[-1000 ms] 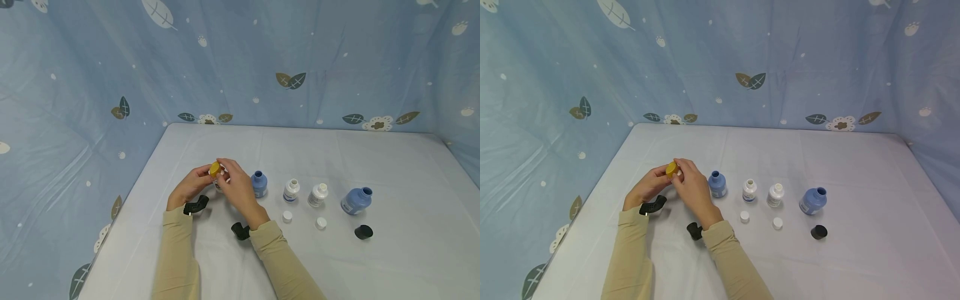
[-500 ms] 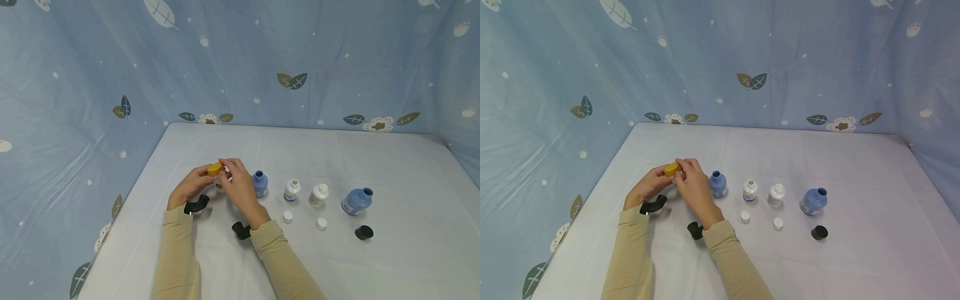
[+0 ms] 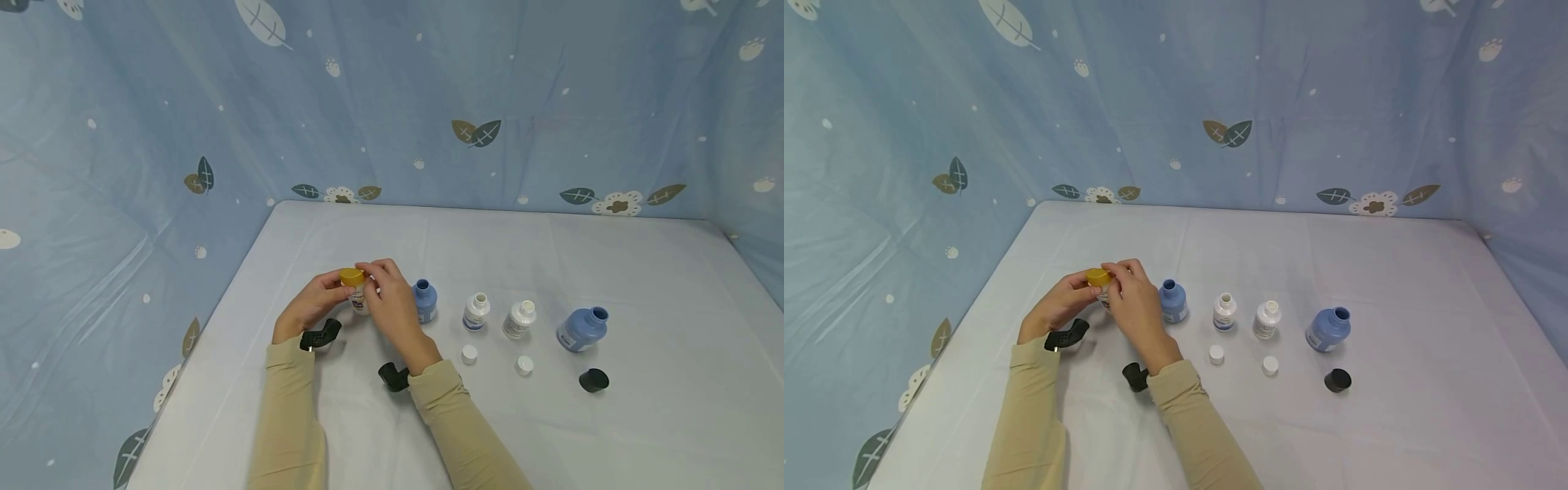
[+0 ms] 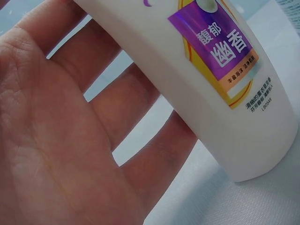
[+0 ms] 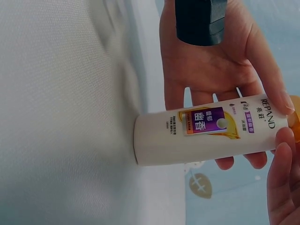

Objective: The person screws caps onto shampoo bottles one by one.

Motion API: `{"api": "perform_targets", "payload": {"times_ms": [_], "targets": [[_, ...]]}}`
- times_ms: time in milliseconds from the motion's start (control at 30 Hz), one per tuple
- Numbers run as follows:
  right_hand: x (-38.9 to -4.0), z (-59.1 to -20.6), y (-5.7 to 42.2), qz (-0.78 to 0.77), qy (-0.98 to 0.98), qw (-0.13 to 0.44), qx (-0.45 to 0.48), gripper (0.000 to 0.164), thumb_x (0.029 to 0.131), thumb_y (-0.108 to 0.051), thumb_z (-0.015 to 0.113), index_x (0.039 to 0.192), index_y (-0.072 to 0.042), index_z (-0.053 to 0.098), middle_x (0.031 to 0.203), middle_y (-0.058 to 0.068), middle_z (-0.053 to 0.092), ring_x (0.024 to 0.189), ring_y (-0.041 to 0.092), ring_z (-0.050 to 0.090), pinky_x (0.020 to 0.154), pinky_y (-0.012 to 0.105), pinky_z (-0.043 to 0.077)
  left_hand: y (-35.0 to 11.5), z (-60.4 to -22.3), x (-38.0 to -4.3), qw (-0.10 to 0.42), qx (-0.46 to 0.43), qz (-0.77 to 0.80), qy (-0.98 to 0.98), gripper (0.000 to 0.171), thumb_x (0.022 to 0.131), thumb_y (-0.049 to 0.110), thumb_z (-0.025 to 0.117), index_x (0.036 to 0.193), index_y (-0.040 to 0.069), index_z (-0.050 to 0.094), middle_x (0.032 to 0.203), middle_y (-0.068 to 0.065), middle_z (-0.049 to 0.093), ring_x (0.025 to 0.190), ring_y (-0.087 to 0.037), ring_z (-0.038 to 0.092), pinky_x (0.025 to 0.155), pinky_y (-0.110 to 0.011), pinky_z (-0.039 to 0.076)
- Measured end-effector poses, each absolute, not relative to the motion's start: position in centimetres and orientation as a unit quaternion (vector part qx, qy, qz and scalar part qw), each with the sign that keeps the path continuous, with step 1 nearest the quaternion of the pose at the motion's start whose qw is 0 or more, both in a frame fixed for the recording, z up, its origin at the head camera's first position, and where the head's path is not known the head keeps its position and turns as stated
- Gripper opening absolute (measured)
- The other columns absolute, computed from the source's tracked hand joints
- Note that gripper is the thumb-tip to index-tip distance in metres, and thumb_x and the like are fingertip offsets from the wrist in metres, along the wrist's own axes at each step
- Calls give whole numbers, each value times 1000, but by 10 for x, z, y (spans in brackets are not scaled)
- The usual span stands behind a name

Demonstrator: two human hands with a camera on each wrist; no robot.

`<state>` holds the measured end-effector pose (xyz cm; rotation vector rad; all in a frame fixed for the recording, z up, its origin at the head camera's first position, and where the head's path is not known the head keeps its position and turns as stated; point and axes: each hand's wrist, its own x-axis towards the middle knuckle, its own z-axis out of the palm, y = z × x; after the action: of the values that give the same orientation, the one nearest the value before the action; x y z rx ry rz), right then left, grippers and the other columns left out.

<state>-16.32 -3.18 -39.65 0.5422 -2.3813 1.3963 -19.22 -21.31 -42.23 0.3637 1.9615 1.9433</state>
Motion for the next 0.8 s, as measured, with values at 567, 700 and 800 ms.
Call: {"api": "perform_targets", "payload": {"times_ms": [567,700,800], "targets": [[-164,-397,-32,489,-832,159,208,28,86,-14,55,113,-15,61,102,-4,52,74,6,52,61,16,44,-214,-423,-193,179,141,697,680,38,85,11,60,121,2,52,114,-6,54,107,-19,48,93,-34,36],[-164,-397,-32,485,-836,150,207,32,85,-18,58,117,-15,58,111,-3,50,73,6,51,60,17,44,-214,-424,-194,176,147,698,678,35,85,11,61,118,2,53,109,-6,56,103,-19,50,91,-35,37],[-164,-398,-32,483,-838,144,209,35,85,-21,58,120,-15,56,116,-3,50,72,6,52,58,17,43,-214,-423,-194,177,146,696,680,35,84,12,62,116,2,54,109,-7,56,102,-20,50,91,-36,37]]}}
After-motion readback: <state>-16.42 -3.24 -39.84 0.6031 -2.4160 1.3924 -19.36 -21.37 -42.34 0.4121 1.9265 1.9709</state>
